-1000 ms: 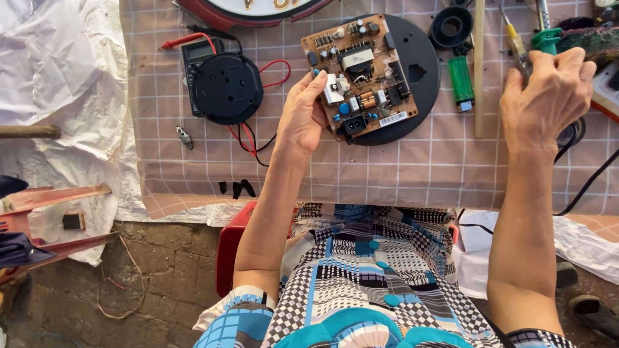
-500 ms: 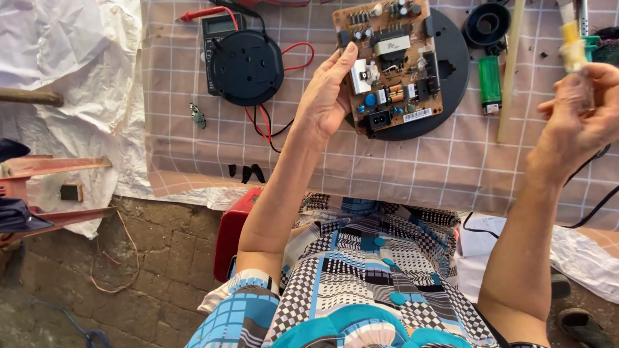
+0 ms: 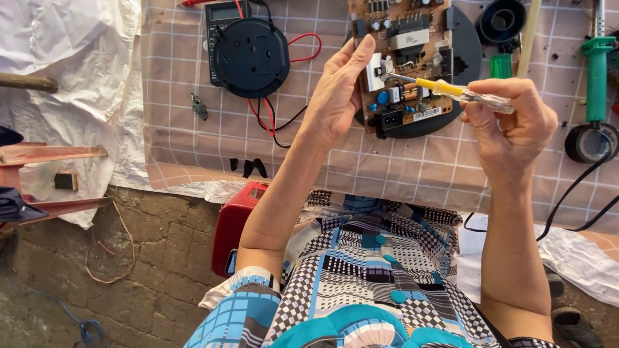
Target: Repairing an electronic circuit board by soldering components, testing circuits with a multimeter, and using a screwdriver for assembly.
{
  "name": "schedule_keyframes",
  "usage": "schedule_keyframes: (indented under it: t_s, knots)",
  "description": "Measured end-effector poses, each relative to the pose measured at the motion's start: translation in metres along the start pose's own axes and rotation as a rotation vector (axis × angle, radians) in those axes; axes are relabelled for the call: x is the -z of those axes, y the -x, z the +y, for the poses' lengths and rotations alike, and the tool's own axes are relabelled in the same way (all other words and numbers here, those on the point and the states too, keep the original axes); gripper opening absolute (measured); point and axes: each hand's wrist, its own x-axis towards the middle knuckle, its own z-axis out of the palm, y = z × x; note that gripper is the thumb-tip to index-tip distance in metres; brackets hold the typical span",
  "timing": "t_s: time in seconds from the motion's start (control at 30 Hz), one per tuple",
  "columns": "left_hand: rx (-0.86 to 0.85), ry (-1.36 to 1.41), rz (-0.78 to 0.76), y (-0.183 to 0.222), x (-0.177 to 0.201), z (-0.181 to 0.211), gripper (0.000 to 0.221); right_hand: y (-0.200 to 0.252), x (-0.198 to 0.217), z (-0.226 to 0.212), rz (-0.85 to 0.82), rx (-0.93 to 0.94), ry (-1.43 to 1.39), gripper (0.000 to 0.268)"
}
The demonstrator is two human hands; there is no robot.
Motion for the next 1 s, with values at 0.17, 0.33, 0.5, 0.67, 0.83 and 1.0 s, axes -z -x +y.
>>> schedule_keyframes:
  t_s: [0.17,0.33,0.5,0.67,0.83,1.0]
  knots:
    - [-0.053,-0.009,-0.089,0.002,-0.001,-0.001,0.019,-0.006,-0.001,0.000,-0.040,0.018,0.088,0.014]
    - [-0.058,-0.023,-0.099,0.004,-0.004,0.001,0.019,-0.007,-0.001,0.001,-0.049,0.013,0.085,0.013]
    - [-0.059,-0.026,-0.104,0.002,-0.003,-0.001,0.020,-0.006,0.000,-0.001,-0.051,-0.003,0.089,0.014]
    - [-0.047,-0.033,-0.090,0.004,-0.005,0.001,0.020,-0.007,-0.001,0.000,-0.055,0.005,0.080,0.014]
    - [-0.059,-0.025,-0.107,0.003,-0.004,0.001,0.020,-0.009,0.000,0.000,-0.057,0.036,0.111,0.015]
    - [-0.053,-0.040,-0.098,0.002,-0.004,0.003,0.018,-0.010,-0.001,-0.003,-0.093,0.130,0.272,0.010]
